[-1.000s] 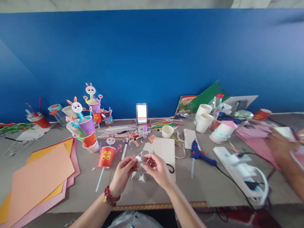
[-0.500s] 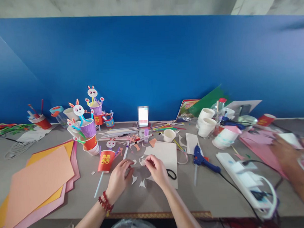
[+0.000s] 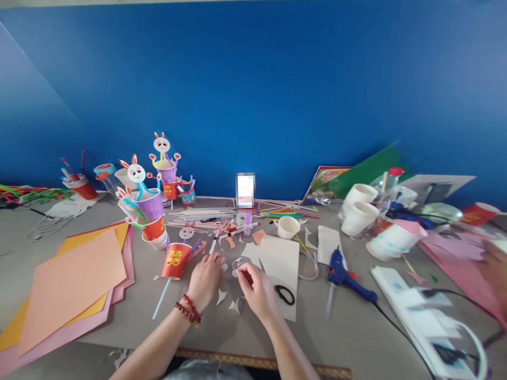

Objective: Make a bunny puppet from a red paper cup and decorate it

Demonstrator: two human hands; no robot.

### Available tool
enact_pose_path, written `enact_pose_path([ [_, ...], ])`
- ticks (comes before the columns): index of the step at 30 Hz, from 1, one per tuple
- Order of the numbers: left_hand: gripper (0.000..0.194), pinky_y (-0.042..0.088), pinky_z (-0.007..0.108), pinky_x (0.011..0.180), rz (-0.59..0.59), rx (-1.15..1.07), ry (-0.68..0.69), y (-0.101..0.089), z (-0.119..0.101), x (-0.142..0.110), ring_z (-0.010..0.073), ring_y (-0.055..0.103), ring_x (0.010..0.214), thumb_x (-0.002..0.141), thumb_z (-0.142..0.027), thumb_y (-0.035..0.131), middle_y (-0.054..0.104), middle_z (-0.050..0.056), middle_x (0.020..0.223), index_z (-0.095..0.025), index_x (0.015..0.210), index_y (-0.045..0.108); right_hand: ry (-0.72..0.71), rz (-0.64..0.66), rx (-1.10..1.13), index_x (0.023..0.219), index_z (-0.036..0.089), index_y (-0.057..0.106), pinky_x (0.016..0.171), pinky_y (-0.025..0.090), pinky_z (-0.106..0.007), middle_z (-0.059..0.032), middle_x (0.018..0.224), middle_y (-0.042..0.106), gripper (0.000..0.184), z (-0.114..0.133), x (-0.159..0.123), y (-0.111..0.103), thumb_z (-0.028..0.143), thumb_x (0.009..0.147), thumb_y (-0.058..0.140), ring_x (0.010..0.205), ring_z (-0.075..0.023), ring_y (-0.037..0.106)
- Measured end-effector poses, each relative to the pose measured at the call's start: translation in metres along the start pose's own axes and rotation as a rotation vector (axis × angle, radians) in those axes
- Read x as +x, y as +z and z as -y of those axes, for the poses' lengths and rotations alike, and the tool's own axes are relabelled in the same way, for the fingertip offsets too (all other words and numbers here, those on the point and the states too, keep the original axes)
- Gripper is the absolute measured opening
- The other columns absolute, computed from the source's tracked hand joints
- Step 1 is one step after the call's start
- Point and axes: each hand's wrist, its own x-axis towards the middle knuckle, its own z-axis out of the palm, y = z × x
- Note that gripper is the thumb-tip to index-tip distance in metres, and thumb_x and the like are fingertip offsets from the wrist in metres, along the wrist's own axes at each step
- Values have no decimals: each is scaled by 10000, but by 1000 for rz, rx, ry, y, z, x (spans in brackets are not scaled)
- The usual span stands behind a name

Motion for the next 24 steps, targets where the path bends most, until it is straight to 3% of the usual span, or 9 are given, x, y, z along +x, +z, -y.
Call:
enact_pose_path([
  [7, 196, 491, 349, 797, -1, -75, 17, 5, 4, 3, 256, 646, 957, 907, -79, 462, 675, 108, 1045, -162, 1030, 590, -5, -22, -22, 881, 218, 623, 620, 461, -247, -36, 775, 669, 207, -8, 0, -3, 338, 976, 484, 656, -172, 600],
  [12, 130, 481, 305, 735, -46, -245, 68, 7, 10, 2, 214, 646, 831, 921, -118, 479, 674, 57, 905, -185, 963, 582, 65, -88, -65, 898, 220, 643, 675, 479, -255, -40, 844, 703, 165, -10, 0, -40, 300, 951, 509, 716, -179, 635],
  [16, 159, 486, 287, 738, -127, -535, 90, -1, 12, -3, 188, 659, 817, 949, -198, 490, 688, 44, 983, -224, 1038, 619, 135, -10, -141, 867, 230, 617, 631, 456, -246, -11, 787, 669, 123, 0, -14, -64, 276, 938, 527, 687, -170, 610],
  [20, 135, 476, 268, 710, -95, -655, 93, -7, 10, -9, 186, 659, 834, 952, -241, 499, 698, 23, 923, -236, 941, 633, 107, 120, -158, 861, 231, 594, 708, 471, -253, -14, 855, 671, 82, 9, -28, -57, 223, 926, 545, 789, -178, 635],
  [24, 114, 467, 268, 701, -11, -685, 95, -5, 10, -14, 180, 657, 795, 947, -233, 510, 705, 9, 872, -238, 933, 624, 87, 70, -294, 851, 220, 587, 730, 465, -284, -35, 840, 673, 96, 1, -29, -44, 169, 912, 533, 821, -208, 636],
])
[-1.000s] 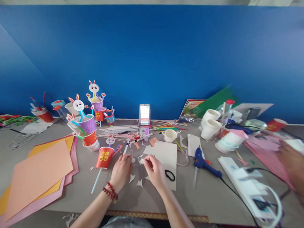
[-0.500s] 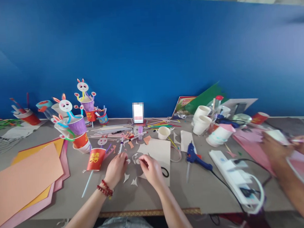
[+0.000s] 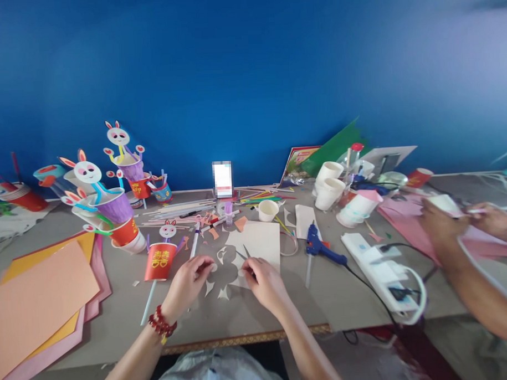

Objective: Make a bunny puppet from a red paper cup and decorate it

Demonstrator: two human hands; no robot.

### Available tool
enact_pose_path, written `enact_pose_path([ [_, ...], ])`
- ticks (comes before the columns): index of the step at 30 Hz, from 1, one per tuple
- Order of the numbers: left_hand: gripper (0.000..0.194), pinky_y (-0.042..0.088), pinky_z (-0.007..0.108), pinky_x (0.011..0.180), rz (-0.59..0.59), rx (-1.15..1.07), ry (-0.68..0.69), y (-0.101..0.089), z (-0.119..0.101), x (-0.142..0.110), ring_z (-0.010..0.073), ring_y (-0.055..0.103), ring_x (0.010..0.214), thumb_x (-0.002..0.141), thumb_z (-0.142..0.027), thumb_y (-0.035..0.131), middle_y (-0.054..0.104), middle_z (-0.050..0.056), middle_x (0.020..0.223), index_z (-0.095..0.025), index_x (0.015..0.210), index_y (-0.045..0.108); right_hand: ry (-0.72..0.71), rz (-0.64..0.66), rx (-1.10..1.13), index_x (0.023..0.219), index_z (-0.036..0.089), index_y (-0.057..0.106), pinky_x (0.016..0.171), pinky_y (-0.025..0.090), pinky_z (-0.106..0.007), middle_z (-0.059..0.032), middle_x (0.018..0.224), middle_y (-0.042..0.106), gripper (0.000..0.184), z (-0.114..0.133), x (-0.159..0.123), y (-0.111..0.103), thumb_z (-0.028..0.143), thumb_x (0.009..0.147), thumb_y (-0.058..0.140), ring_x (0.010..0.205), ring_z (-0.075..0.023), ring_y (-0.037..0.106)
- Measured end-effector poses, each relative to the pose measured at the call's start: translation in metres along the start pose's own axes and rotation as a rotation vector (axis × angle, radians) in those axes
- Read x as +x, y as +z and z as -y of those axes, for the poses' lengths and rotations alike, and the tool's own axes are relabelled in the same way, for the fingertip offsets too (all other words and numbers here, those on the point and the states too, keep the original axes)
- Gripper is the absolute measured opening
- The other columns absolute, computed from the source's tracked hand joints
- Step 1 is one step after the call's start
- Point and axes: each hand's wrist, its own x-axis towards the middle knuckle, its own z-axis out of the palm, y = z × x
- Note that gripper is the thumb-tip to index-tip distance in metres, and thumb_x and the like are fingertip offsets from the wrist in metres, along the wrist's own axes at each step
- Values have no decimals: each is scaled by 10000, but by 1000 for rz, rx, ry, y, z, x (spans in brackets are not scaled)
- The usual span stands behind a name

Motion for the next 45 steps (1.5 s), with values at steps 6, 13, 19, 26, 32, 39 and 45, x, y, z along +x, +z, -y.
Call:
enact_pose_path([
  [6, 117, 456, 284, 739, 25, 142, -39, 4, 9, -3, 190, 662, 828, 946, -178, 499, 711, 20, 917, -225, 975, 602, -27, -76, -128, 845, 222, 604, 703, 450, -285, -40, 789, 662, 153, -7, 7, 7, 124, 911, 507, 785, -213, 626],
  [13, 177, 418, 293, 697, 30, 388, -5, 8, 4, 0, 203, 635, 793, 953, -128, 447, 671, 35, 859, -208, 879, 586, -84, 4, -29, 824, 223, 623, 710, 452, -263, -14, 813, 683, 152, 13, 22, 16, 79, 870, 603, 801, -197, 647],
  [19, 167, 447, 331, 775, 13, 484, 17, 8, 9, 0, 231, 628, 881, 950, -131, 449, 657, 60, 930, -199, 919, 598, -52, 64, 2, 839, 213, 652, 698, 448, -251, -18, 832, 704, 145, 13, 32, 22, 73, 867, 630, 791, -190, 659],
  [26, 202, 488, 380, 842, -6, 398, 70, 6, 8, -5, 251, 616, 965, 938, -129, 474, 652, 88, 1030, -193, 1054, 627, -85, 140, 5, 866, 202, 675, 704, 445, -252, -33, 862, 715, 158, 12, 36, 24, 50, 855, 631, 821, -193, 660],
  [32, 261, 507, 389, 824, 98, 364, 225, 11, -4, -20, 247, 593, 950, 949, -123, 471, 659, 85, 1042, -208, 1109, 659, -98, 118, -76, 862, 193, 669, 719, 454, -269, -34, 865, 677, 161, 15, 37, 27, 44, 859, 608, 820, -194, 644],
  [39, 306, 507, 434, 826, 115, 591, 282, 26, -11, -27, 278, 565, 1002, 886, -111, 579, 638, 90, 1136, -227, 1160, 650, -75, 76, -187, 882, 206, 656, 714, 455, -273, -39, 903, 664, 172, 17, 35, 36, 43, 864, 605, 831, -198, 634],
  [45, 314, 504, 449, 837, 125, 618, 276, 28, -11, -27, 284, 572, 1003, 881, -119, 592, 639, 90, 1124, -217, 1176, 635, -102, -8, -196, 843, 203, 648, 671, 450, -261, -37, 874, 665, 128, 19, 41, 20, 93, 886, 600, 754, -181, 629],
])
